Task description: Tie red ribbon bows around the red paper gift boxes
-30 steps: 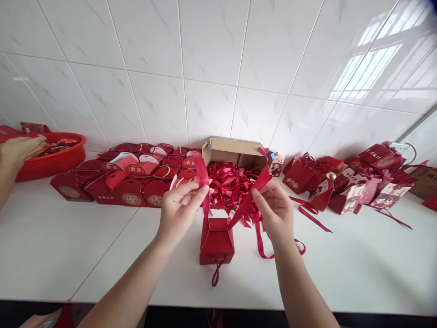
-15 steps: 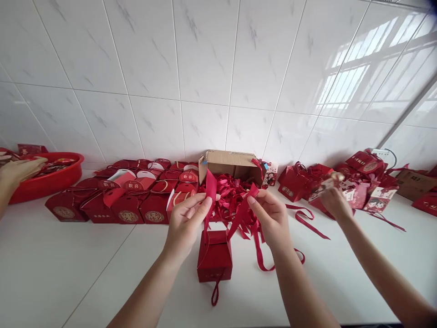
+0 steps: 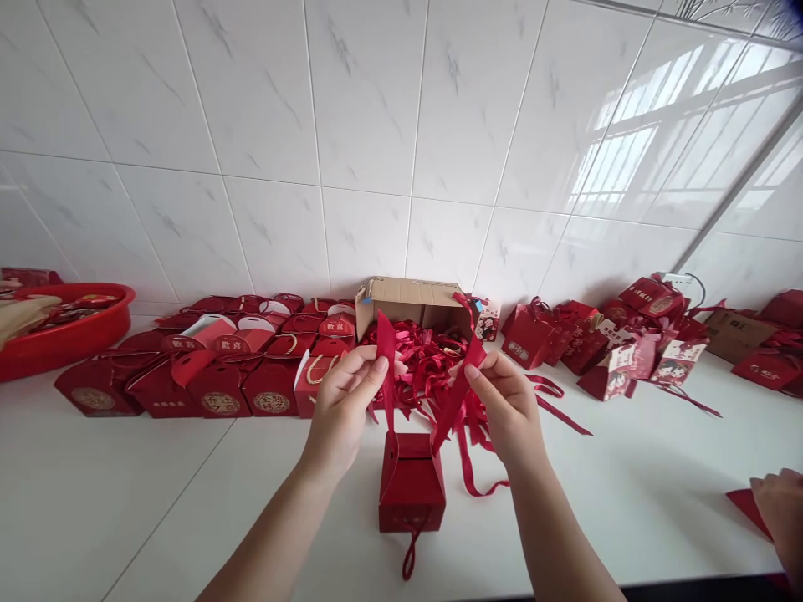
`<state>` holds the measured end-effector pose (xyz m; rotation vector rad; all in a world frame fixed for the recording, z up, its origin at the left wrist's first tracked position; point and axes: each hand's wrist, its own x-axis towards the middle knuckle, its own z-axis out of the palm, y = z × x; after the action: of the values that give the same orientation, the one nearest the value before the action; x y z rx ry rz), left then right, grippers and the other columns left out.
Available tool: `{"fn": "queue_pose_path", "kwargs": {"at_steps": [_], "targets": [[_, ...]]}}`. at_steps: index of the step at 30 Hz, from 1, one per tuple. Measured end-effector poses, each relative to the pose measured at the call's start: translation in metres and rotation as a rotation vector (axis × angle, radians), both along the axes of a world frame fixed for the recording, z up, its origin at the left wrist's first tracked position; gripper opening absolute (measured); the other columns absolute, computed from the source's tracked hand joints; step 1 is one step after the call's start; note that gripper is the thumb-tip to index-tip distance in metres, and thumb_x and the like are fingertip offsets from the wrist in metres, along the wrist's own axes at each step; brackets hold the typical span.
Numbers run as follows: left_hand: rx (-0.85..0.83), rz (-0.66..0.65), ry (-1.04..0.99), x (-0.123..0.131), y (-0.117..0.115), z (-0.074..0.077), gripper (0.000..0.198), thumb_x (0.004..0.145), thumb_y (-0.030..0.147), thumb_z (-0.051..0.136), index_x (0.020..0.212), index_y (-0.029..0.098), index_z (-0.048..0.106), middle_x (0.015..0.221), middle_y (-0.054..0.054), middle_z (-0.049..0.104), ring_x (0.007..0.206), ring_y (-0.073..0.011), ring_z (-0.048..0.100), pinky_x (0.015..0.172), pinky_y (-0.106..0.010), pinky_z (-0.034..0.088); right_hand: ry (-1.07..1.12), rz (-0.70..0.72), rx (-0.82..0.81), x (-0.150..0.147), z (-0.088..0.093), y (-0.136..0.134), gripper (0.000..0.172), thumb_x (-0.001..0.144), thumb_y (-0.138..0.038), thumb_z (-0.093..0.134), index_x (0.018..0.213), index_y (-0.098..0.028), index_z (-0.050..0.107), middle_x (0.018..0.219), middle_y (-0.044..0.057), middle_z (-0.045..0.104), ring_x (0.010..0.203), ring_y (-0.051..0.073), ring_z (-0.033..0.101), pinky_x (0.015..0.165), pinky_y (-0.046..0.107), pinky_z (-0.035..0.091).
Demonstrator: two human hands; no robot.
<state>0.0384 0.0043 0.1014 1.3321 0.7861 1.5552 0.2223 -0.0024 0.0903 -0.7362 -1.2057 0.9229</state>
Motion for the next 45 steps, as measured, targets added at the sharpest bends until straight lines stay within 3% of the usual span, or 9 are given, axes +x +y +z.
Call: {"fn": "queue_pose_path", "kwargs": {"at_steps": [6, 11, 17, 25, 35, 40, 45], "targets": [[-0.015, -0.055, -0.066, 0.009, 0.003, -0.011, 0.015, 0.084, 0.035, 0.065, 0.092, 0.023, 0.071, 0.093, -0.003, 0.073, 0.095, -0.0184, 0.063, 0.088, -0.029, 0.047, 0.051, 0.045, 0.011, 0.017, -0.007, -0.003, 0.008, 0.087, -0.03, 0.062, 0.084, -0.023, 0.061, 0.081, 0.001, 0.066, 0.075, 0.015, 0.062, 0.068, 0.027, 0.05], [0.025, -0.042, -0.043, 0.014, 0.004, -0.006, 0.016, 0.084, 0.035, 0.065, 0.094, 0.024, 0.071, 0.093, -0.003, 0.072, 0.095, -0.018, 0.063, 0.087, -0.028, 0.048, 0.044, 0.043, 0.015, 0.019, -0.008, -0.004, 0.009, 0.088, -0.031, 0.06, 0.085, -0.023, 0.06, 0.083, 0.003, 0.07, 0.079, 0.018, 0.065, 0.069, 0.031, 0.053], [0.022, 0.043, -0.084, 0.01, 0.011, -0.003, 0.017, 0.078, 0.037, 0.071, 0.081, 0.02, 0.07, 0.082, -0.003, 0.07, 0.09, -0.0198, 0.064, 0.088, -0.031, 0.047, 0.019, 0.024, 0.023, 0.019, -0.004, -0.003, 0.01, 0.088, -0.032, 0.06, 0.086, -0.022, 0.06, 0.083, 0.005, 0.071, 0.08, 0.02, 0.067, 0.065, 0.031, 0.054], [0.065, 0.015, -0.078, 0.005, 0.006, -0.012, 0.015, 0.085, 0.033, 0.063, 0.085, 0.021, 0.07, 0.084, -0.004, 0.068, 0.094, -0.022, 0.062, 0.081, -0.031, 0.048, 0.043, 0.003, 0.016, 0.023, -0.008, -0.004, 0.009, 0.088, -0.029, 0.06, 0.083, -0.022, 0.062, 0.08, 0.005, 0.072, 0.078, 0.021, 0.067, 0.065, 0.033, 0.054], [0.069, 0.037, -0.024, 0.005, 0.005, -0.024, 0.014, 0.088, 0.032, 0.06, 0.093, 0.023, 0.07, 0.088, -0.002, 0.068, 0.089, -0.0184, 0.06, 0.076, -0.028, 0.046, 0.055, -0.049, 0.017, 0.018, -0.003, -0.006, 0.008, 0.085, -0.027, 0.063, 0.08, -0.022, 0.063, 0.074, 0.004, 0.072, 0.075, 0.021, 0.068, 0.064, 0.033, 0.055], [0.085, 0.09, -0.008, 0.004, 0.003, -0.018, 0.015, 0.084, 0.034, 0.064, 0.089, 0.023, 0.072, 0.086, -0.003, 0.069, 0.088, -0.0197, 0.062, 0.082, -0.031, 0.047, -0.007, -0.059, 0.048, 0.021, -0.004, -0.005, 0.008, 0.085, -0.029, 0.063, 0.082, -0.022, 0.064, 0.078, 0.005, 0.073, 0.077, 0.022, 0.069, 0.065, 0.035, 0.056], [0.104, 0.058, -0.029, 0.007, 0.006, -0.015, 0.016, 0.083, 0.037, 0.065, 0.084, 0.023, 0.072, 0.076, -0.002, 0.067, 0.081, -0.0188, 0.064, 0.081, -0.032, 0.05, -0.022, -0.069, 0.051, 0.018, -0.003, -0.001, 0.01, 0.085, -0.03, 0.064, 0.079, -0.023, 0.062, 0.074, 0.003, 0.073, 0.074, 0.022, 0.07, 0.062, 0.034, 0.057]]}}
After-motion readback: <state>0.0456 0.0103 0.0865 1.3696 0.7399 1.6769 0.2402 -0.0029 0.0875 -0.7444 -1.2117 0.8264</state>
